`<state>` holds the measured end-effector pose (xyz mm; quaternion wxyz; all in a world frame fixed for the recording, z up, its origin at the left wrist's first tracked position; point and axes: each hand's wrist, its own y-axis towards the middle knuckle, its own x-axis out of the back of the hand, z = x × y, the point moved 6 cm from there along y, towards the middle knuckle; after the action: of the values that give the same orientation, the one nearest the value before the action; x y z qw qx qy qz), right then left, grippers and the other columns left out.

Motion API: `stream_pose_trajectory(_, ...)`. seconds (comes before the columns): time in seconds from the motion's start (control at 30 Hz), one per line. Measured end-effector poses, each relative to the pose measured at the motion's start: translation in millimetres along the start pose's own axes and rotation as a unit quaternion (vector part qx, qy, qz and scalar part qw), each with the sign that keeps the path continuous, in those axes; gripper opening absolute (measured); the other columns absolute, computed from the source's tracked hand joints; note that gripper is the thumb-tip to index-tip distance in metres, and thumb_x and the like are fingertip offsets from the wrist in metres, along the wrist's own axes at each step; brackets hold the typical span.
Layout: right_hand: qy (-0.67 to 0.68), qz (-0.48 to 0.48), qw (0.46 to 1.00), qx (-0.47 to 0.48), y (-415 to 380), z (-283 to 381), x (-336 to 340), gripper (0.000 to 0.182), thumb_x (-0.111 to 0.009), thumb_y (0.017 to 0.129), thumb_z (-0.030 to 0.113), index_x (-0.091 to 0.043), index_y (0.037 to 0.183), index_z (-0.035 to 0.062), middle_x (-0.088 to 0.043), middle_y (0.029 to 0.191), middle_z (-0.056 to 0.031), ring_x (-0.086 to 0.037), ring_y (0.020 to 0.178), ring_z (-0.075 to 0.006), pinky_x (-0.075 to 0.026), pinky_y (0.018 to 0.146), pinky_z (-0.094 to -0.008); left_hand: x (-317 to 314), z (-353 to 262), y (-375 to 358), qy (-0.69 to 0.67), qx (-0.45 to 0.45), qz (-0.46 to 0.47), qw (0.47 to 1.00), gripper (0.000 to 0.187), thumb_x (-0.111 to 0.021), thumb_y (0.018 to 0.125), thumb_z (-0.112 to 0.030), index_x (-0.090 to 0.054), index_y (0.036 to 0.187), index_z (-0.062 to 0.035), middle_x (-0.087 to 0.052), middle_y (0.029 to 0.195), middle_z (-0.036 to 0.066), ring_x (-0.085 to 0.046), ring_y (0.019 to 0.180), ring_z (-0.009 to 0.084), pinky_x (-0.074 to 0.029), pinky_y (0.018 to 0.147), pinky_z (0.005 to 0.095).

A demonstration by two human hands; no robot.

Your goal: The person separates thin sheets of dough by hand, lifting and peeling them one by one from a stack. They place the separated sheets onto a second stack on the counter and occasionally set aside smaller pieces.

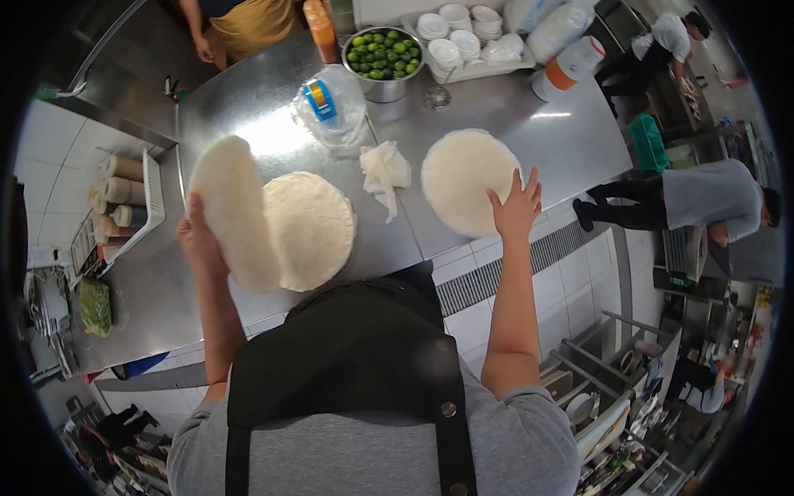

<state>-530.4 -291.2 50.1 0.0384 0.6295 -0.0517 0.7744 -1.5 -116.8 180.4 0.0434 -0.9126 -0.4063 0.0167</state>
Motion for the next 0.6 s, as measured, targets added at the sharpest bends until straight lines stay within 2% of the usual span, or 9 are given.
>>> stream_pose_trajectory(0.03, 0.009, -0.086, 0.995, 0.051, 1.7, 16.1, 0.7, 0.088, -0.070, 0.083, 0.055, -0.032, 0.155, 0.0212, -0.020, 0.162, -0.0147, -0.022, 0.145, -0.0479, -0.023, 0.110, -0.0716, -5.5, 1.7, -6.9, 0.003, -0.004, 0.001, 1.000, 0.045, -0.058, 0.101, -0.039, -0.070, 0.100, 0.0049, -0.072, 0.088, 0.008, -0.067, 0.071, 0.0124, -0.053, 0.063, 0.0263)
stream_pose_trajectory(0.07, 0.016, -0.085, 0.995, 0.057, 4.1, 26.8, -8.6, 0.088, -0.070, 0.083, 0.055, -0.032, 0.155, 0.0212, -0.020, 0.162, -0.0147, -0.022, 0.145, -0.0479, -0.023, 0.110, -0.0716, -9.6, 3.2, -11.5, 0.006, -0.008, 0.002, 1.000, 0.046, -0.057, 0.102, -0.038, -0.071, 0.096, 0.0053, -0.071, 0.084, 0.006, -0.064, 0.068, 0.0088, -0.050, 0.060, 0.0246)
stream_pose_trajectory(0.17, 0.011, -0.068, 0.993, 0.100, 5.2, 60.2, -31.1, 0.087, -0.058, 0.087, 0.066, -0.027, 0.157, 0.0236, -0.013, 0.165, -0.0131, -0.013, 0.147, -0.0495, -0.014, 0.113, -0.0703, -15.7, 9.7, -19.0, -0.011, -0.025, 0.027, 0.999, 0.046, -0.056, 0.103, -0.037, -0.071, 0.094, 0.0050, -0.070, 0.082, 0.003, -0.060, 0.067, 0.0063, -0.047, 0.060, 0.0228)
stream_pose_trajectory(0.23, -0.052, 0.010, 0.995, 0.079, 5.9, 56.5, -58.5, 0.091, -0.052, 0.088, 0.072, -0.020, 0.159, 0.0249, -0.009, 0.167, -0.0109, -0.008, 0.148, -0.0502, -0.007, 0.114, -0.0710, -11.7, 14.7, -25.0, 0.005, -0.024, 0.032, 0.999, 0.045, -0.055, 0.103, -0.036, -0.072, 0.094, 0.0041, -0.069, 0.080, 0.002, -0.058, 0.068, 0.0053, -0.046, 0.061, 0.0224)
stream_pose_trajectory(0.43, 0.031, 0.067, 0.996, 0.053, 5.8, 75.4, -60.4, 0.094, -0.049, 0.088, 0.072, -0.012, 0.160, 0.0247, -0.005, 0.166, -0.0158, -0.003, 0.149, -0.0507, -0.004, 0.112, -0.0732, -33.5, 32.9, -46.5, 0.056, 0.041, 0.134, 0.989, 0.040, -0.057, 0.103, -0.035, -0.071, 0.098, 0.0031, -0.068, 0.082, 0.001, -0.056, 0.071, 0.0058, -0.046, 0.065, 0.0242)
stream_pose_trajectory(0.47, 0.078, 0.031, 0.994, 0.072, -1.4, 97.0, -49.2, 0.086, -0.058, 0.091, 0.060, -0.021, 0.159, 0.0200, -0.015, 0.164, -0.0194, -0.012, 0.148, -0.0482, -0.008, 0.116, -0.0667, -37.0, 37.9, -47.4, 0.046, 0.032, 0.137, 0.989, 0.040, -0.057, 0.103, -0.034, -0.070, 0.097, 0.0030, -0.067, 0.081, 0.001, -0.056, 0.071, 0.0059, -0.046, 0.065, 0.0243)
stream_pose_trajectory(0.5, 0.089, 0.029, 0.993, 0.077, -10.6, 123.1, -36.1, 0.086, -0.058, 0.091, 0.060, -0.021, 0.159, 0.0200, -0.015, 0.164, -0.0194, -0.012, 0.148, -0.0482, -0.008, 0.116, -0.0667, -40.3, 43.4, -46.3, 0.037, 0.022, 0.142, 0.989, 0.040, -0.056, 0.103, -0.034, -0.070, 0.097, 0.0029, -0.066, 0.081, 0.001, -0.056, 0.071, 0.0060, -0.046, 0.065, 0.0245)
stream_pose_trajectory(0.57, 0.306, -0.017, 0.902, 0.303, -44.9, 189.9, 7.1, 0.067, -0.069, 0.092, 0.037, -0.043, 0.148, 0.0127, -0.038, 0.153, -0.0194, -0.034, 0.141, -0.0392, -0.029, 0.114, -0.0536, -46.2, 47.1, -45.0, 0.034, 0.009, 0.152, 0.988, 0.039, -0.056, 0.103, -0.033, -0.069, 0.095, 0.0028, -0.064, 0.080, 0.001, -0.055, 0.071, 0.0068, -0.045, 0.065, 0.0251)
stream_pose_trajectory(0.6, 0.393, 0.048, 0.864, 0.312, -63.0, 218.9, 25.7, 0.058, -0.071, 0.090, 0.028, -0.050, 0.141, 0.0087, -0.048, 0.141, -0.0165, -0.045, 0.130, -0.0326, -0.038, 0.105, -0.0460, -50.5, 46.7, -45.7, 0.026, 0.006, 0.168, 0.985, 0.038, -0.056, 0.104, -0.032, -0.069, 0.094, 0.0027, -0.062, 0.079, 0.001, -0.055, 0.070, 0.0075, -0.045, 0.065, 0.0258)
